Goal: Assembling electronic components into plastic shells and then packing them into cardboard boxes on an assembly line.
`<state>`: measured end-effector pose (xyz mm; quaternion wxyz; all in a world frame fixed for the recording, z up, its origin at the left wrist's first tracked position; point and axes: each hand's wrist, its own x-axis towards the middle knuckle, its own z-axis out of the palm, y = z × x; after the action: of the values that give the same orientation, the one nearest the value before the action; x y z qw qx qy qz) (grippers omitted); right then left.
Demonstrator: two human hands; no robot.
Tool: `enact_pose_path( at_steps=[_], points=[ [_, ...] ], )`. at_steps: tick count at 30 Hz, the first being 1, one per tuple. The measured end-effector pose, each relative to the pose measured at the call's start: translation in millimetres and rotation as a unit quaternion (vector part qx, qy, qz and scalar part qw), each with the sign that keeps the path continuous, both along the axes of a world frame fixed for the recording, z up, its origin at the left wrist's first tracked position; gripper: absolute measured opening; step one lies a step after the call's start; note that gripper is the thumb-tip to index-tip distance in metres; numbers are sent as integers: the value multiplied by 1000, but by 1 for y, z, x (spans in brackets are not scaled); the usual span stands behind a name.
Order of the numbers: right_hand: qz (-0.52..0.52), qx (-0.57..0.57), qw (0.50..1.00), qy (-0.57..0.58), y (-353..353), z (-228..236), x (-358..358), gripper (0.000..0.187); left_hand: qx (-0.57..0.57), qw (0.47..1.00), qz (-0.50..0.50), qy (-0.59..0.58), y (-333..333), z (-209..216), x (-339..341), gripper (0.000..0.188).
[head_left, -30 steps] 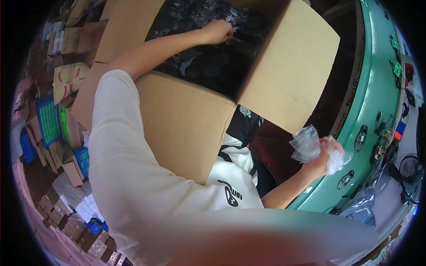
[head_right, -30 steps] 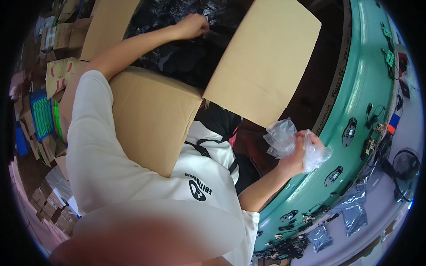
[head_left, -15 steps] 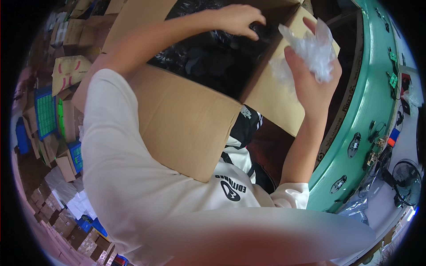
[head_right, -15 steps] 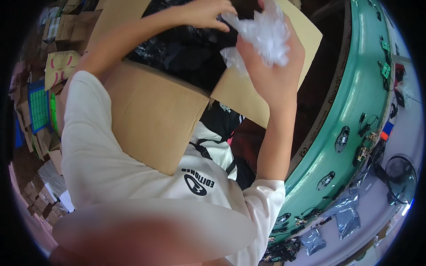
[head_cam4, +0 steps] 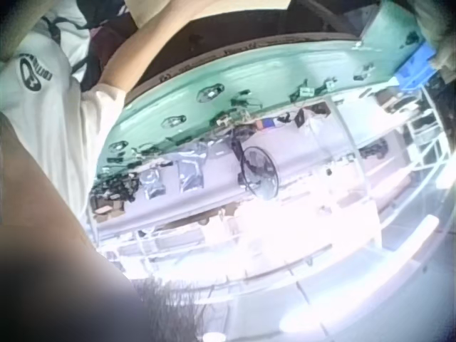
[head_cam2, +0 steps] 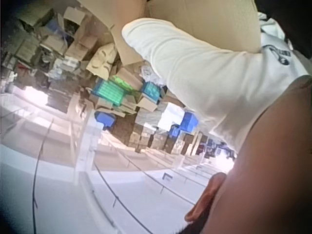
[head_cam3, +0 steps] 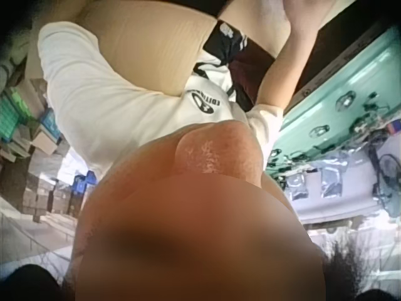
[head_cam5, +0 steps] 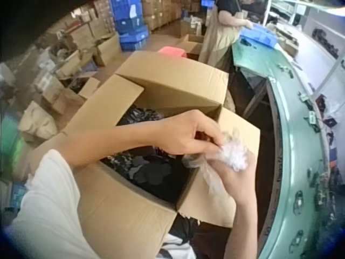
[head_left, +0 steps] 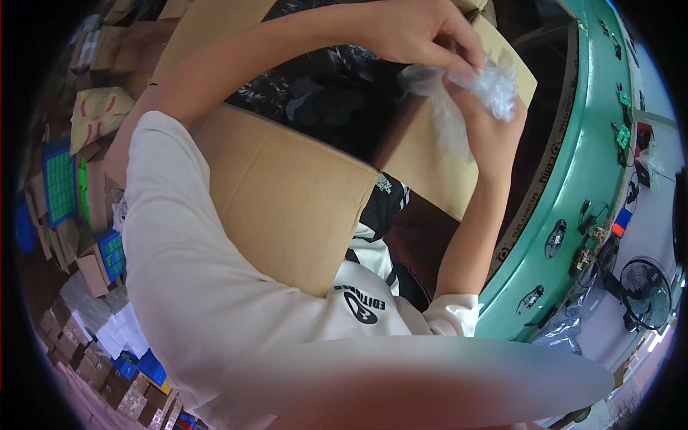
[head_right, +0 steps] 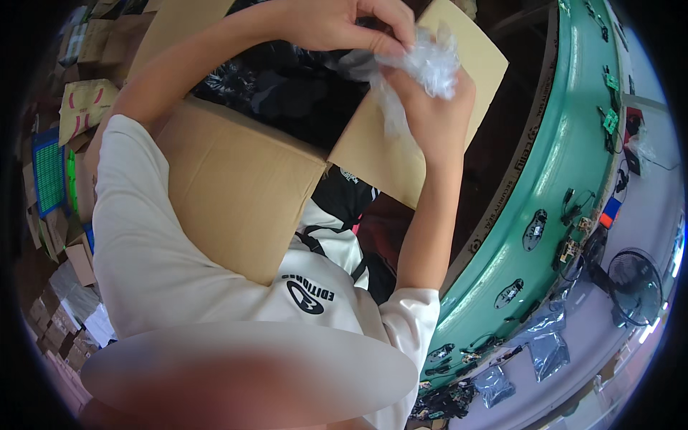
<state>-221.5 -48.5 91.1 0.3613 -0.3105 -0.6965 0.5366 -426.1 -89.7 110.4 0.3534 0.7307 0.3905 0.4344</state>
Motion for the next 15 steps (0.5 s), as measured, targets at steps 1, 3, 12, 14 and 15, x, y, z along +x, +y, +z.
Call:
enact_pose_path(
  at_steps=[1,3,12,14,15],
  points=[
    [6,36,999,-18,12,-8,-1,42,-1,1000,1,2,4,-3,0,14],
    [-29,95,995,29,15,-2,-4,22,-13,980,126,-153,19,-26,-5,14],
    [-254,-121,950,135,4,-21,59,39,-140,773,209,582,6,-223,-69,22],
    [-241,-119,954,133,4,-23,61,39,-157,814,209,519,11,-215,-78,20],
    [-228,-115,958,132,5,-23,62,39,-173,850,209,452,16,-202,-82,18]
  ],
)
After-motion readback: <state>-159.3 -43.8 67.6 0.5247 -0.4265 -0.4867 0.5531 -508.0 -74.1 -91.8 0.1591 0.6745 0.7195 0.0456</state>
